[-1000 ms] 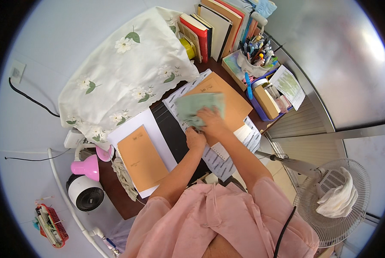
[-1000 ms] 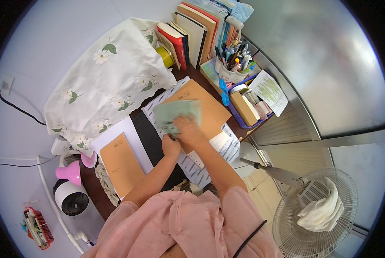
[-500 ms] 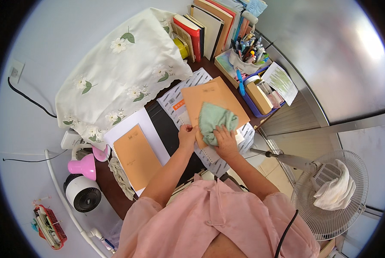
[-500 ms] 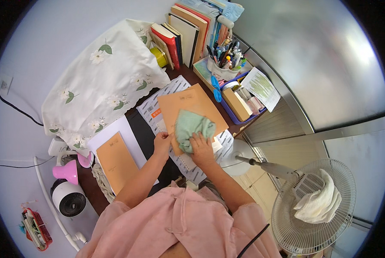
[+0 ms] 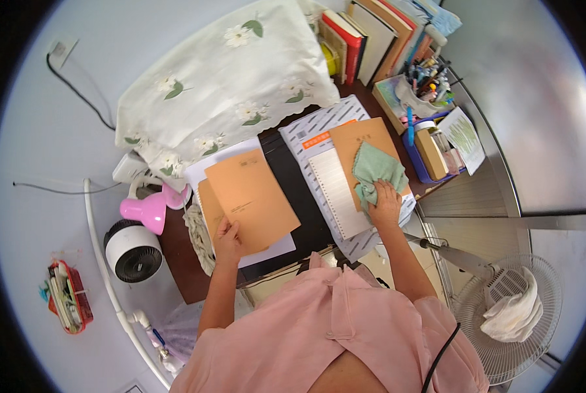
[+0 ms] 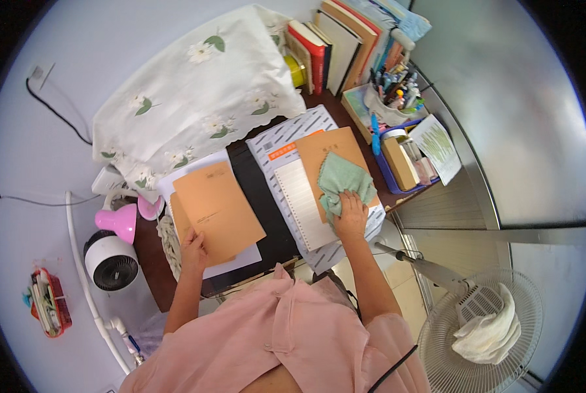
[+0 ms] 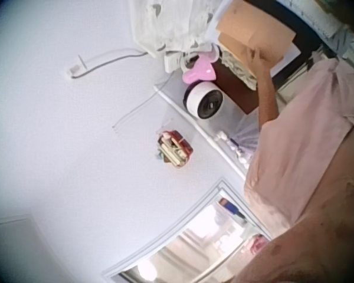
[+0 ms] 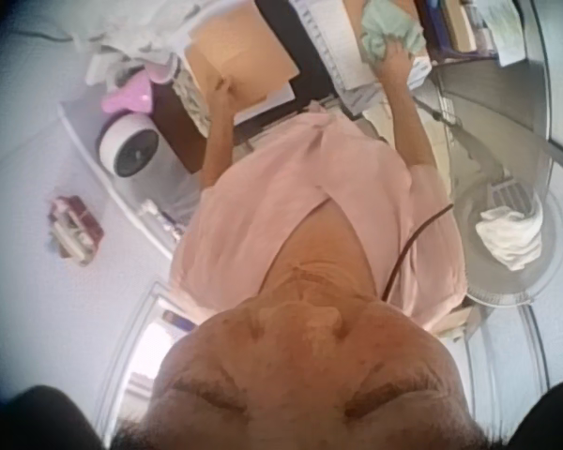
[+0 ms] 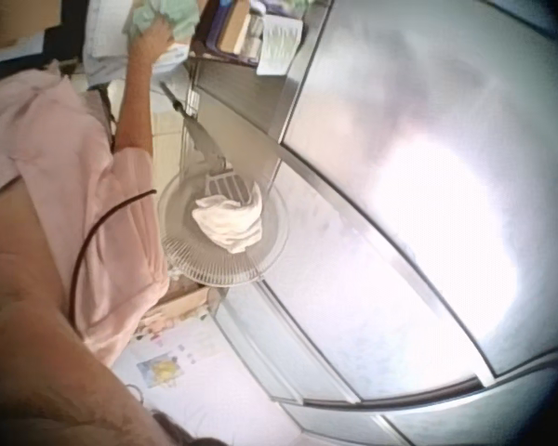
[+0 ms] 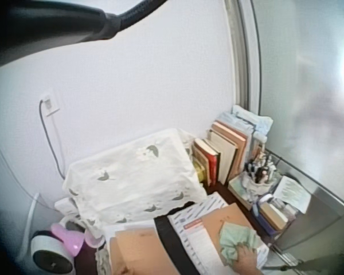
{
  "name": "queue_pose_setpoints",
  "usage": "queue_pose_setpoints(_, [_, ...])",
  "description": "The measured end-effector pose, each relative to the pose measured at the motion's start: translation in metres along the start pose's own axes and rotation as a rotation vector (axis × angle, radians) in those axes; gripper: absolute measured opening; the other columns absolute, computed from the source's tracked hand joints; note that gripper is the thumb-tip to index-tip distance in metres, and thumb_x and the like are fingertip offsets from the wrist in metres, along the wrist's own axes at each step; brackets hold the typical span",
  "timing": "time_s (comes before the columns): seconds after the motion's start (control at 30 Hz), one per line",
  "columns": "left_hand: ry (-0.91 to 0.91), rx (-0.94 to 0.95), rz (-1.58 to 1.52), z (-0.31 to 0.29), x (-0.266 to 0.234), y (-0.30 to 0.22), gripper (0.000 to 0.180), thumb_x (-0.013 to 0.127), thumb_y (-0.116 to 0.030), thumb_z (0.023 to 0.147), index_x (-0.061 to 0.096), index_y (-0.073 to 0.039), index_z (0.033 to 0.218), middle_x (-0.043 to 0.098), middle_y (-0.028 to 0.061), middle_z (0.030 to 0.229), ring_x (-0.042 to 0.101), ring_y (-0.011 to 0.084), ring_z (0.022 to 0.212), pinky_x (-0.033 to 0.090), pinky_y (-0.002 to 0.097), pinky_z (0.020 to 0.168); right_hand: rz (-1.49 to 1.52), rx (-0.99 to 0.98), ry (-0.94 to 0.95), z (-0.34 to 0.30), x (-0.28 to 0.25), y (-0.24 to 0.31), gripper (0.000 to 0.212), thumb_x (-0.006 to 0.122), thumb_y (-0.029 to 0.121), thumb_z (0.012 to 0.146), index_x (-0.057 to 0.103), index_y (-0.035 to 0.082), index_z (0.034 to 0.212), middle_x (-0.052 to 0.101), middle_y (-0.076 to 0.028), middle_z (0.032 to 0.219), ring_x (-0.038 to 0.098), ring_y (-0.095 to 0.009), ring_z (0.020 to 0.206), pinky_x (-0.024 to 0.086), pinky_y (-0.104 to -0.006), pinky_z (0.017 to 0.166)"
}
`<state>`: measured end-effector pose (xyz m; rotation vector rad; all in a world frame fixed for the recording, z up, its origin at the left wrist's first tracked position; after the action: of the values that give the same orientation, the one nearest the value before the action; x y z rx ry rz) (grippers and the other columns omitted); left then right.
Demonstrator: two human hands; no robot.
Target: The person wipes the surface of a wooden desk with a cloth, then retrieves papers and notebooks from a drawer. They wipe each item individually with the cloth and place them back on the desk.
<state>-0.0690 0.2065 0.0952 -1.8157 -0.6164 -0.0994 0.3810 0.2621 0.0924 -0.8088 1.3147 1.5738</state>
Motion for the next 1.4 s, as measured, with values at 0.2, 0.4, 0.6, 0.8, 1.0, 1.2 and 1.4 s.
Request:
queue_pose_setpoints(0.2, [-0.235, -0.024, 0.155, -0.001, -0.122, 0.027, 0.038, 0.052, 0.003, 0.091, 0.051, 0.001, 0.129, 0.061, 0.0082, 0.116, 0.06, 0.0167, 0.101, 0.048, 0.0277, 0.087, 0.03, 0.019, 0.045, 0.006, -0.003, -0.002, 0.059, 0.073, 0.013, 0.066, 0.052, 0.011, 0.121, 0.053, -0.006, 0.128, 0.044, -0.028, 0.125, 0.034, -0.047, 0.096])
queue_pose_setpoints(0.4, [-0.538, 0.604, 1.22, -0.003, -0.046, -0.044, 0.028, 0.055, -0.004, 0.09, 0.056, 0.001, 0.117, 0.06, 0.0062, 0.103, 0.057, 0.0159, 0.09, 0.047, 0.0277, 0.079, 0.04, 0.228, -0.252, 0.044, -0.017, -0.046, 0.05, 0.071, 0.018, 0.072, 0.054, 0.009, 0.118, 0.054, -0.01, 0.127, 0.047, -0.03, 0.121, 0.037, -0.0475, 0.094])
queue_pose_setpoints(0.6, [0.225, -0.152, 0.405, 0.022, 0.141, 0.065, 0.046, 0.062, -0.025, 0.092, 0.051, 0.003, 0.127, 0.06, 0.0117, 0.112, 0.059, 0.0185, 0.099, 0.049, 0.0293, 0.08, 0.118, 0.043, -0.004, 0.047, 0.011, 0.003, 0.043, 0.069, 0.02, 0.077, 0.055, 0.003, 0.115, 0.057, -0.013, 0.122, 0.051, -0.031, 0.115, 0.04, -0.0488, 0.09])
queue_pose_setpoints(0.8, [0.214, -0.4, 0.348, 0.037, 0.247, 0.159, 0.049, 0.063, -0.022, 0.089, 0.049, 0.004, 0.128, 0.061, 0.0093, 0.111, 0.059, 0.0172, 0.101, 0.047, 0.0316, 0.08, 0.072, 0.083, -0.187, 0.046, -0.002, -0.042, 0.05, 0.075, 0.02, 0.069, 0.058, 0.004, 0.113, 0.059, -0.015, 0.119, 0.054, -0.032, 0.112, 0.043, -0.0444, 0.089])
queue_pose_setpoints(1.0, [0.292, -0.49, 0.511, 0.058, 0.263, 0.184, 0.018, 0.062, -0.017, 0.087, 0.063, -0.008, 0.103, 0.061, 0.0003, 0.091, 0.055, 0.0117, 0.078, 0.042, 0.0277, 0.067, 0.278, -0.068, -0.001, 0.027, -0.004, 0.01, 0.049, 0.076, 0.014, 0.067, 0.059, 0.001, 0.111, 0.061, -0.017, 0.113, 0.057, -0.035, 0.106, 0.044, -0.045, 0.09])
queue_pose_setpoints(1.2, [0.208, -0.553, 0.261, 0.041, 0.279, 0.189, 0.022, 0.055, -0.007, 0.088, 0.057, -0.004, 0.109, 0.061, 0.0046, 0.092, 0.059, 0.0168, 0.074, 0.048, 0.0337, 0.067, 0.14, 0.247, -0.16, 0.121, 0.019, -0.009, 0.049, 0.073, 0.03, 0.074, 0.06, 0.005, 0.114, 0.06, -0.012, 0.12, 0.053, -0.033, 0.114, 0.039, -0.0449, 0.094])
queue_pose_setpoints(1.4, [0.049, -0.655, -0.08, 0.031, 0.248, 0.193, 0.029, 0.046, -0.004, 0.092, 0.048, -0.004, 0.121, 0.062, 0.0085, 0.102, 0.064, 0.0223, 0.082, 0.053, 0.0386, 0.076, 0.298, -0.176, 0.115, 0.047, 0.03, 0.039, 0.052, 0.074, 0.024, 0.068, 0.06, 0.009, 0.115, 0.053, -0.007, 0.133, 0.045, -0.027, 0.128, 0.038, -0.0447, 0.094])
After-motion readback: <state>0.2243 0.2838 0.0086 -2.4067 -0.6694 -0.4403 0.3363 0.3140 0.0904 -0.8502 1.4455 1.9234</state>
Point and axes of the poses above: each hand's wrist, its own z-axis towards the middle knuckle, its own x-axis out of the palm, y = z × x, the point moved 9 cm from there along z, towards the middle knuckle
